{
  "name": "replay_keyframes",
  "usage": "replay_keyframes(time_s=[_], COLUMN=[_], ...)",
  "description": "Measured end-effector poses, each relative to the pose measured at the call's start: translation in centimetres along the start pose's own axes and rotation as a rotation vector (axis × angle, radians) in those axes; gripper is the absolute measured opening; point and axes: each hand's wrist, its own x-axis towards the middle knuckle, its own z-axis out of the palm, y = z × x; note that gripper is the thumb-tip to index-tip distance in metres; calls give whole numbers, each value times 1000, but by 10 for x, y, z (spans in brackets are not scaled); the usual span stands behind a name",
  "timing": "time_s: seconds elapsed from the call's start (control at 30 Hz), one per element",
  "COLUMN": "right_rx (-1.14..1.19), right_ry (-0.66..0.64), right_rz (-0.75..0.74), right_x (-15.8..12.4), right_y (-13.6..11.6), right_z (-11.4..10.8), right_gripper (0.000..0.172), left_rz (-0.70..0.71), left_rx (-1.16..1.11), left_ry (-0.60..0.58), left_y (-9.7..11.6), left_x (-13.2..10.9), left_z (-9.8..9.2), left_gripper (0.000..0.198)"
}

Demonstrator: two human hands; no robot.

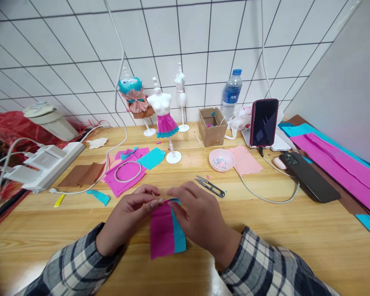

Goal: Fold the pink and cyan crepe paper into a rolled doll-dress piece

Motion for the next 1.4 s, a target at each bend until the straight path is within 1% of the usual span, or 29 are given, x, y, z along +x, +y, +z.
replay_keyframes(time_s=[0.07, 0.13, 0.23, 0.3, 0.4, 0.53, 0.6, 0.77, 0.87, 0.93, 1.07, 1.23, 1.33, 1.4], right_rx=[-128, -234, -279, -217, -57, 149, 270, 567, 636, 627, 541, 390, 330, 316], right_ry=[-13, -26, -27, -23, -17, -8, -12, -63, -64, -45, 4, -12, -14, -10], right_rz=[-154, -218, -213, -175, -63, 187, 302, 532, 590, 566, 432, 268, 211, 206], right_x=[0, -1, -1, -1, 0, 4, 5, 3, -1, -3, -5, -6, -6, -6], right_y=[-1, -3, -5, -6, -4, -3, -4, -10, -12, -13, -12, -10, -9, -7], right_z=[-3, -4, -5, -5, -3, 3, 7, 13, 16, 18, 19, 16, 15, 14], right_gripper=[15, 16, 16, 16, 16, 10, 9, 17, 18, 17, 13, 15, 17, 17], left_rz=[-21, -25, -6, 17, 59, 99, 116, 137, 146, 152, 158, 142, 121, 102], left_rx=[-71, -135, -162, -113, 11, 143, 191, 201, 195, 179, 138, 105, 107, 104], left_ry=[-59, -120, -175, -182, -162, -128, -85, 34, 80, 94, 82, 69, 84, 82], left_y=[-1, -1, -2, -1, 1, 2, 2, 1, 1, 1, 0, 1, 2, 2], left_x=[-1, -3, -5, -6, -8, -8, -7, -7, -8, -8, -8, -6, -5, -5], left_z=[1, 3, 3, 3, 3, 6, 8, 10, 11, 10, 9, 8, 9, 10], left_gripper=[25, 24, 24, 24, 25, 24, 21, 16, 17, 18, 16, 11, 12, 13])
